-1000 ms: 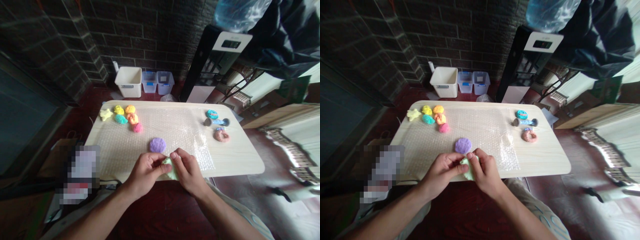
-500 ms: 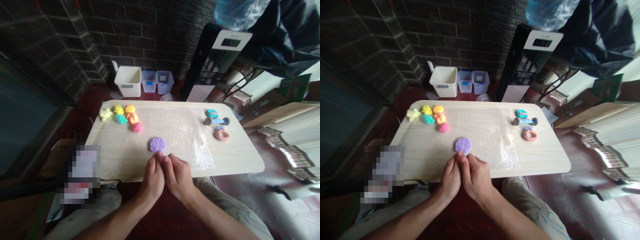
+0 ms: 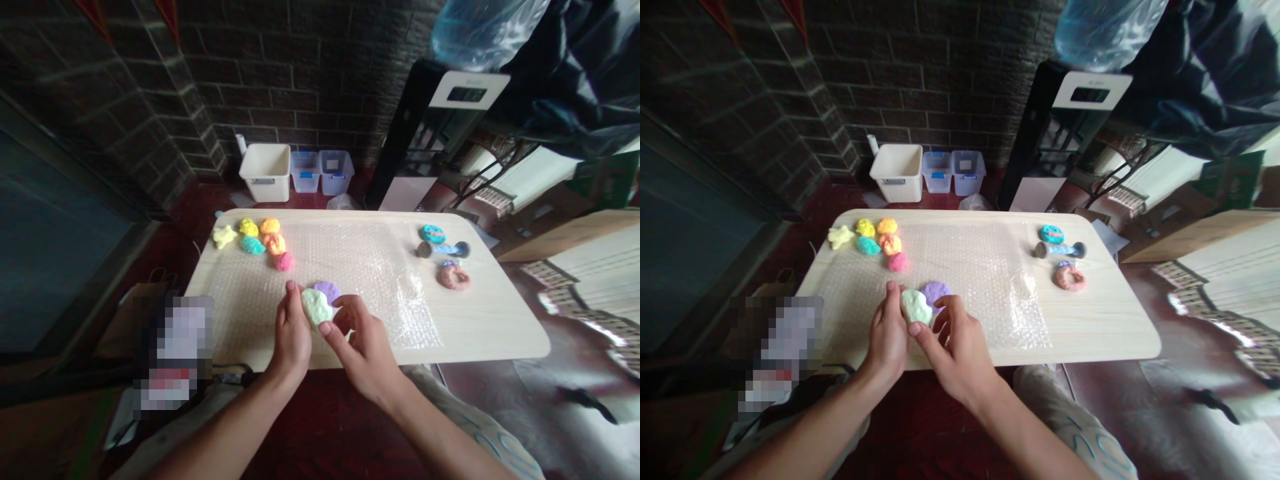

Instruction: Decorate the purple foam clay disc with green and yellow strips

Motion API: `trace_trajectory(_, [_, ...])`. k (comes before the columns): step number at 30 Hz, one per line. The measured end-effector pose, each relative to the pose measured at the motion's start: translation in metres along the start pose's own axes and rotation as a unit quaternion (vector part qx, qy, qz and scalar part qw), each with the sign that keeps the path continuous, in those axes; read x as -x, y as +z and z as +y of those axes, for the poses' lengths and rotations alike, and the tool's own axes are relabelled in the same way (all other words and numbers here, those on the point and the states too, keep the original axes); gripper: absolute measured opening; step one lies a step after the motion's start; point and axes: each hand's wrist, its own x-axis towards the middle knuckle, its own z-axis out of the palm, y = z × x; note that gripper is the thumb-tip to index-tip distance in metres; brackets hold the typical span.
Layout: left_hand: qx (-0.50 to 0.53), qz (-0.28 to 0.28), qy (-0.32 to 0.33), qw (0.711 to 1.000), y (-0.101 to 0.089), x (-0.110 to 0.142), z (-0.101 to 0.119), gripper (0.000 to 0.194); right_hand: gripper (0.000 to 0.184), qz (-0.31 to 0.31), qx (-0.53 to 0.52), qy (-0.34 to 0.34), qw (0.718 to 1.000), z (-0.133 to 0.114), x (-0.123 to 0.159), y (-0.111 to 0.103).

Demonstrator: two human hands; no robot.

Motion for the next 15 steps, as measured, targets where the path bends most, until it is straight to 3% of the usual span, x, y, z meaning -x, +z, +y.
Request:
trace_trajectory(5, [-0.042,-0.074,0.059,0.995,-0.008,0.004,0.015,0.043,0.031,-0.073,0.041,0.013,0.996,0.0,-0.007,-0.002])
trace_trajectory(10, [-0.15,-0.12,0.158,0.969,-0.018,-0.001,0.034,0.033,0.029,-0.131,-0.052,0.03,0.99,-0.003,-0.005,0.0])
trace_trajectory(12, [-0.162,-0.122,0.142,0.969,-0.02,-0.004,0.035,0.04,0.029,-0.15,-0.093,0.029,0.984,-0.005,-0.003,0.001])
trace_trajectory(15, [-0.085,-0.107,0.019,0.99,-0.017,-0.004,0.033,0.046,0.03,-0.177,-0.166,0.044,0.969,-0.005,-0.004,0.003])
